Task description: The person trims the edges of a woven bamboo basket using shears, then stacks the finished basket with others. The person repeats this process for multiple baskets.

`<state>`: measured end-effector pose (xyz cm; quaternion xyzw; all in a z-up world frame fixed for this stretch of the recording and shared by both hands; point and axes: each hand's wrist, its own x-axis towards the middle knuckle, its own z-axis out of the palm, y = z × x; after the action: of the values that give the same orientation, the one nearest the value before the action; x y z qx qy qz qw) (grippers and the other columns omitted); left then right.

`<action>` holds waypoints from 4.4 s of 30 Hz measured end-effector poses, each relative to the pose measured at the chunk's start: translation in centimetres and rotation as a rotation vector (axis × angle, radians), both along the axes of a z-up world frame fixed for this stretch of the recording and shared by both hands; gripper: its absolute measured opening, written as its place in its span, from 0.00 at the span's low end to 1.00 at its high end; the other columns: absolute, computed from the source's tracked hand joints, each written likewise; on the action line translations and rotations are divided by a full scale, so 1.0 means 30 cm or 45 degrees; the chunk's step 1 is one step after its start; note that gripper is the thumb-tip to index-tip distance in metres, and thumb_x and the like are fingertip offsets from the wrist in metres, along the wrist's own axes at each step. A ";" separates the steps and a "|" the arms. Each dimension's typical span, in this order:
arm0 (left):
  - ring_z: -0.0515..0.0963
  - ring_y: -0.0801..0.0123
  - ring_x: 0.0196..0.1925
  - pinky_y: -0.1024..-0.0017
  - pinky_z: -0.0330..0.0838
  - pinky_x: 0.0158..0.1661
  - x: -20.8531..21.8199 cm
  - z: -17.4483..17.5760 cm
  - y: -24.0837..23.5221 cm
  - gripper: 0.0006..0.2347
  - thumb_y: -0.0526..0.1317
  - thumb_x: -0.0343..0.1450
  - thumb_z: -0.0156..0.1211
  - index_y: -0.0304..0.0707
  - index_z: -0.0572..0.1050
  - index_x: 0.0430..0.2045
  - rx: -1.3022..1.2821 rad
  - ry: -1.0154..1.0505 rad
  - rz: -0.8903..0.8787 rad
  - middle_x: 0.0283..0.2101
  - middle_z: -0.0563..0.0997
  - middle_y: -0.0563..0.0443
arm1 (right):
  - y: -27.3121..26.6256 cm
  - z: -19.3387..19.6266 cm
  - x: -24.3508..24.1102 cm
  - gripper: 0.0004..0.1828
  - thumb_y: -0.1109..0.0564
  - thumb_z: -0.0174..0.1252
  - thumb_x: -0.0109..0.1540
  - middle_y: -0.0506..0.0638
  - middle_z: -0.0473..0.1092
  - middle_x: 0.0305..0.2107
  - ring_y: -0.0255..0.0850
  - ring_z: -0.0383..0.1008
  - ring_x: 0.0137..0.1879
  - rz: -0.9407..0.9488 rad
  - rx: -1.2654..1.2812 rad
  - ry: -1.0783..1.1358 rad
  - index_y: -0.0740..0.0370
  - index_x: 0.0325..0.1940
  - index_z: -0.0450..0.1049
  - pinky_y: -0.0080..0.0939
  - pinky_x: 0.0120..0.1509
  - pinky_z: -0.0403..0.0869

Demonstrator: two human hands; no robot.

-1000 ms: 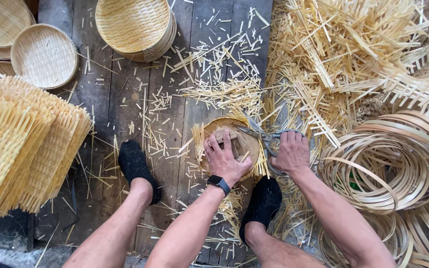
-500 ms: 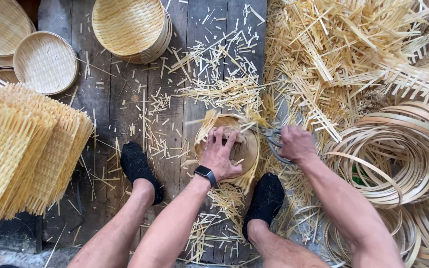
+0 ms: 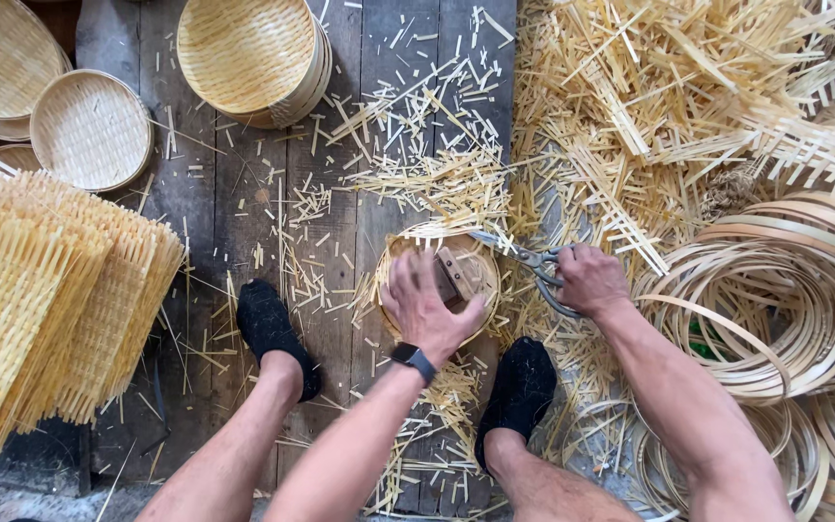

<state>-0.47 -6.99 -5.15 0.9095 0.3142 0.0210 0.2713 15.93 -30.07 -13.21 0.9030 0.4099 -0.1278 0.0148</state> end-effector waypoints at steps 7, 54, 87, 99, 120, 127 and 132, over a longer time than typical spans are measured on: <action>0.56 0.42 0.70 0.38 0.53 0.62 -0.001 -0.044 -0.087 0.38 0.55 0.59 0.67 0.31 0.66 0.60 0.141 0.024 -0.225 0.63 0.66 0.40 | 0.075 0.011 -0.040 0.18 0.46 0.57 0.52 0.55 0.72 0.24 0.43 0.74 0.28 -0.013 -0.010 -0.271 0.64 0.33 0.74 0.42 0.33 0.76; 0.61 0.32 0.67 0.40 0.53 0.67 -0.026 0.008 0.027 0.52 0.48 0.51 0.70 0.56 0.46 0.74 -0.155 0.286 -0.557 0.70 0.50 0.24 | 0.081 0.042 0.021 0.21 0.42 0.57 0.52 0.57 0.72 0.28 0.48 0.74 0.34 0.055 -0.032 -0.161 0.63 0.36 0.72 0.47 0.36 0.78; 0.69 0.57 0.65 0.35 0.51 0.64 -0.036 0.000 0.035 0.38 0.50 0.57 0.68 0.52 0.63 0.65 -0.050 0.222 -0.726 0.58 0.76 0.51 | 0.021 0.060 0.022 0.16 0.45 0.58 0.62 0.54 0.72 0.36 0.43 0.75 0.44 0.034 -0.232 0.124 0.61 0.41 0.72 0.43 0.46 0.79; 0.68 0.55 0.67 0.38 0.45 0.68 -0.042 0.001 0.112 0.35 0.49 0.57 0.66 0.53 0.66 0.63 -0.134 0.270 -1.067 0.61 0.75 0.51 | 0.082 0.054 0.061 0.20 0.38 0.55 0.66 0.49 0.74 0.32 0.39 0.75 0.36 -0.255 -0.415 0.449 0.56 0.45 0.76 0.42 0.44 0.78; 0.77 0.61 0.46 0.51 0.59 0.50 0.282 -0.328 0.177 0.16 0.56 0.55 0.77 0.58 0.88 0.31 -0.478 0.350 -0.231 0.35 0.79 0.54 | 0.149 -0.098 -0.274 0.09 0.59 0.66 0.61 0.50 0.75 0.26 0.34 0.74 0.26 -1.360 0.793 1.422 0.69 0.37 0.76 0.36 0.29 0.75; 0.75 0.57 0.45 0.54 0.64 0.45 0.262 -0.366 0.187 0.16 0.56 0.59 0.73 0.53 0.87 0.34 -0.554 0.267 -0.239 0.35 0.78 0.51 | 0.165 -0.050 -0.282 0.14 0.54 0.67 0.62 0.53 0.76 0.25 0.36 0.72 0.26 -1.326 0.593 1.242 0.70 0.40 0.76 0.37 0.29 0.73; 0.81 0.61 0.42 0.63 0.74 0.46 0.062 -0.386 0.293 0.13 0.48 0.74 0.65 0.41 0.84 0.46 -0.297 -0.008 0.117 0.41 0.83 0.46 | 0.112 0.029 -0.311 0.21 0.49 0.69 0.62 0.49 0.76 0.32 0.32 0.77 0.34 -1.075 0.448 1.166 0.68 0.49 0.75 0.31 0.37 0.75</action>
<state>1.40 1.79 -16.73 0.8563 0.3551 -0.0002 0.3751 6.59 -26.70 -12.34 0.8295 -0.0008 -0.4258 -0.3615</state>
